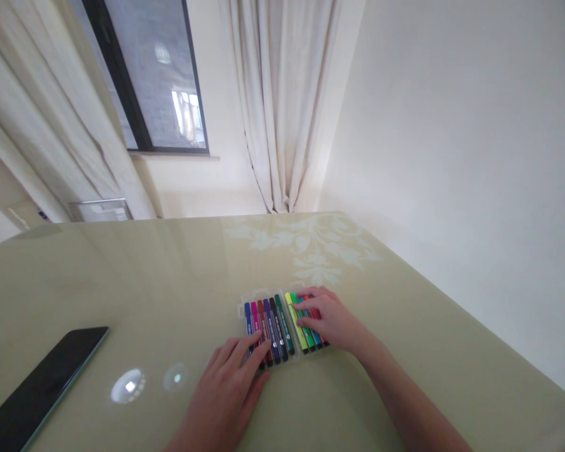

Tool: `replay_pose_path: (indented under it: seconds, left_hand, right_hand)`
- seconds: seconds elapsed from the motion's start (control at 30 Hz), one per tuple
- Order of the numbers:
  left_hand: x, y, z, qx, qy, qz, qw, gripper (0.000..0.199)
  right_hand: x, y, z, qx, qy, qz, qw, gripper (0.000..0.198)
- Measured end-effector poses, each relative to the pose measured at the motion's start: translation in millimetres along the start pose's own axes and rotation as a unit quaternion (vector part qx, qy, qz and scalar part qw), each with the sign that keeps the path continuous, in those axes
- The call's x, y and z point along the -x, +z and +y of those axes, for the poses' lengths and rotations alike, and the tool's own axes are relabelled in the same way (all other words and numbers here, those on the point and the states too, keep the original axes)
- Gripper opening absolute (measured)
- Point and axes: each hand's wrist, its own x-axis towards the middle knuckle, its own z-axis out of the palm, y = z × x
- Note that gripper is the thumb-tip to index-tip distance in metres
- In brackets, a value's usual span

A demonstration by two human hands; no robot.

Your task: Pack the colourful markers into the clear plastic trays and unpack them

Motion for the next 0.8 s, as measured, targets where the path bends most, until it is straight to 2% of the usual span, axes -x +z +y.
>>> replay_pose_path:
  seconds: [0.2, 0.27, 0.33, 0.43, 0.5, 0.6, 0.7, 0.8]
  left_hand:
    - [0.0, 1.3, -1.4, -0.003, 0.004, 0.002, 1.000, 0.042]
    - [0.2, 1.4, -1.9, 0.000, 0.007, 0.004, 1.000, 0.042]
    - [-0.1, -0.1, -2.0, 0.008, 0.008, 0.005, 1.000, 0.042]
    - [-2.6, -5.1, -2.5, 0.028, -0.012, 0.003, 1.000, 0.038]
    - [-4.7, -7.8, -4.7, 0.041, -0.041, 0.000, 0.998, 0.033]
    - [-5.7, -7.4, -12.4, 0.045, -0.080, 0.007, 0.996, 0.041]
    - [-3.5, -2.8, -21.9, 0.036, -0.088, 0.008, 0.995, 0.059]
    - [-0.9, 0.2, -28.7, 0.030, -0.092, -0.016, 0.995, 0.061]
  right_hand:
    - [0.7, 0.2, -3.4, 0.030, -0.017, -0.010, 0.999, 0.014]
    - [1.0, 0.7, -1.1, 0.004, -0.022, -0.003, 1.000, 0.018]
    - [1.3, -1.0, 7.1, -0.046, -0.016, 0.035, 0.998, 0.024]
    - [1.8, -7.0, 28.2, -0.095, 0.063, 0.143, 0.983, 0.027]
    - [2.2, -9.8, 42.1, -0.095, 0.131, 0.179, 0.970, 0.028]
    - [2.8, -7.7, 51.3, -0.082, 0.169, 0.151, 0.970, 0.034]
    - [2.9, -0.7, 45.6, -0.065, 0.138, 0.110, 0.982, 0.030]
    - [2.2, 3.3, 37.4, -0.034, 0.106, 0.097, 0.989, 0.027]
